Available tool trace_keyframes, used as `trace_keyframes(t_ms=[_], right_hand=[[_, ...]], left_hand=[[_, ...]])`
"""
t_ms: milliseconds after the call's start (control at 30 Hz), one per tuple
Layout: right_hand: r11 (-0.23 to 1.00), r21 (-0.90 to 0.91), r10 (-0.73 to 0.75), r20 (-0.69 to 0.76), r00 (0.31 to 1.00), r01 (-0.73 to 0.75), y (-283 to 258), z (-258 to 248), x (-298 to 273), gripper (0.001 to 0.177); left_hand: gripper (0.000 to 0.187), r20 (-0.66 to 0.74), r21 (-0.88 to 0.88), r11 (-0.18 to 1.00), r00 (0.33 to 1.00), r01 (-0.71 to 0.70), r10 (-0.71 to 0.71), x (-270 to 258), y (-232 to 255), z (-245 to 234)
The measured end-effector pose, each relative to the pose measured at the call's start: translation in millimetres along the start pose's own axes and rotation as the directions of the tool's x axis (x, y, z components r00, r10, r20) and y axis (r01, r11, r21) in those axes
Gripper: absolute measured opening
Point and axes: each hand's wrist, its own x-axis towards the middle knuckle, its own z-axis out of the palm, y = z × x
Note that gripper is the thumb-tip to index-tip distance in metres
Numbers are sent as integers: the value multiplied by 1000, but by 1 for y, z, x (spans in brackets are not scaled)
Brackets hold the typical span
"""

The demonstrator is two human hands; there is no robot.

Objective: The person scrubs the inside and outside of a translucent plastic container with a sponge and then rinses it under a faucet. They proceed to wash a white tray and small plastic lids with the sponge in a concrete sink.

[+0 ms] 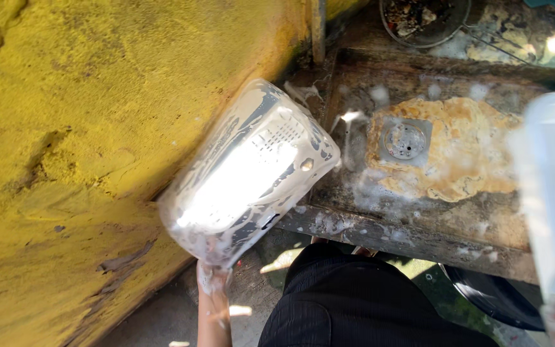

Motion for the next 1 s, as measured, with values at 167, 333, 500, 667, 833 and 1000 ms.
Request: trace_keyframes(t_ms=[167, 333, 500, 667, 833, 1000], right_hand=[[960, -150, -205, 203, 957, 238, -39, -11, -39, 62], [718, -156, -665, 130, 735, 678, -106, -29, -12, 67], [718, -268, -502, 441, 744, 643, -165, -31, 24, 64], [663, -46, -749, -45, 661, 748, -139, -4, 58, 50], [616, -153, -783, -18, 621, 773, -112, 18, 82, 58], [913, 144, -400, 492, 774, 380, -110, 4, 106, 50]], left_hand=[[48, 393, 368, 432, 559, -823, 731, 46, -7, -67], [43, 81, 624, 559, 756, -546, 649, 97, 2, -58], [33, 21, -312, 818, 857, -483, 515, 99, 1, -24], [23, -17, -364, 707, 763, -607, 646, 82, 18, -19], [12, -420, -142, 368, 392, -919, 819, -2, 31, 8], [14, -6, 121, -5, -5, -993, 1000, -100, 25, 83]])
